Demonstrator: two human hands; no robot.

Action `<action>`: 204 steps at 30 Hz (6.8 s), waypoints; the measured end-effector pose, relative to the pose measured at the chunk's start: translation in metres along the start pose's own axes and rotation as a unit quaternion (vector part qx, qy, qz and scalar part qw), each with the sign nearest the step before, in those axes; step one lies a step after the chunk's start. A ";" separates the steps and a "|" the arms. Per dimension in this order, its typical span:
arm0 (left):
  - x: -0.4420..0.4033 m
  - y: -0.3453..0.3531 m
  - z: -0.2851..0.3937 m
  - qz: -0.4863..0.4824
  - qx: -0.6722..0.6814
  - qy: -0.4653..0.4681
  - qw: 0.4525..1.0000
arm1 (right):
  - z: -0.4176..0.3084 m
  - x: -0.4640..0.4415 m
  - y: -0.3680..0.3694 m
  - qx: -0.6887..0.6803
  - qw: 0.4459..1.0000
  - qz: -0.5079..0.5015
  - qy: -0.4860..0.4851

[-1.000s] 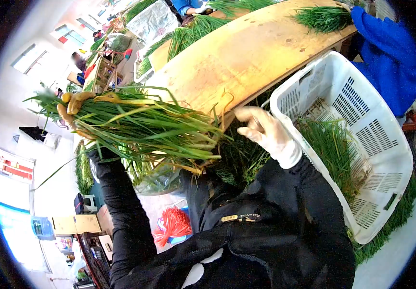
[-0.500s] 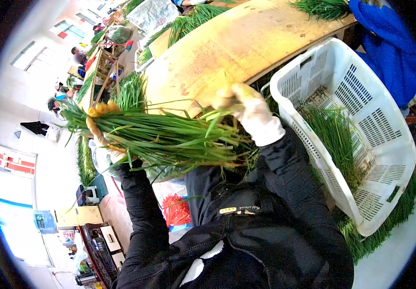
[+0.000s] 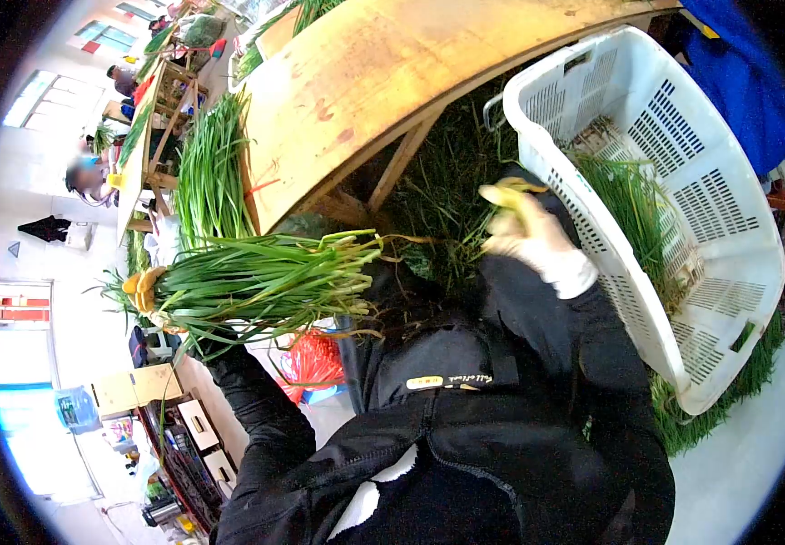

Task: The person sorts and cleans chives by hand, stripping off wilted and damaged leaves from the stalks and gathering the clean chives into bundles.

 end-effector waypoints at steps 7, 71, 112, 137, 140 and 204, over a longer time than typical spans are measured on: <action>0.006 0.035 -0.049 0.176 -0.040 -0.102 0.978 | 0.030 -0.046 0.143 -0.258 0.923 -0.285 0.031; 0.063 0.090 0.092 0.330 -0.442 0.130 0.824 | 0.028 -0.036 -0.018 0.743 0.663 0.058 0.064; -0.089 0.120 -0.116 0.215 -0.585 0.087 0.777 | -0.038 -0.043 0.114 -0.311 0.900 -0.302 -0.039; -0.067 0.079 -0.065 0.278 -0.441 -0.124 0.844 | -0.002 -0.016 0.002 0.451 0.868 -0.199 0.063; -0.062 0.091 -0.092 0.278 -0.424 -0.141 0.850 | -0.077 -0.022 0.034 0.337 0.863 -0.113 -0.360; -0.023 0.125 -0.014 0.162 -0.416 -0.087 0.891 | -0.023 -0.056 0.110 -0.061 0.939 -0.261 -0.214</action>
Point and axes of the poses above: each hand's wrist, its own x-axis away from the middle knuckle, its own y-axis out of the palm, z = x × y, the point moved 1 cm from there along -x, towards the middle knuckle, and after that the axes turned 9 degrees about z, right-handed, at the moved point
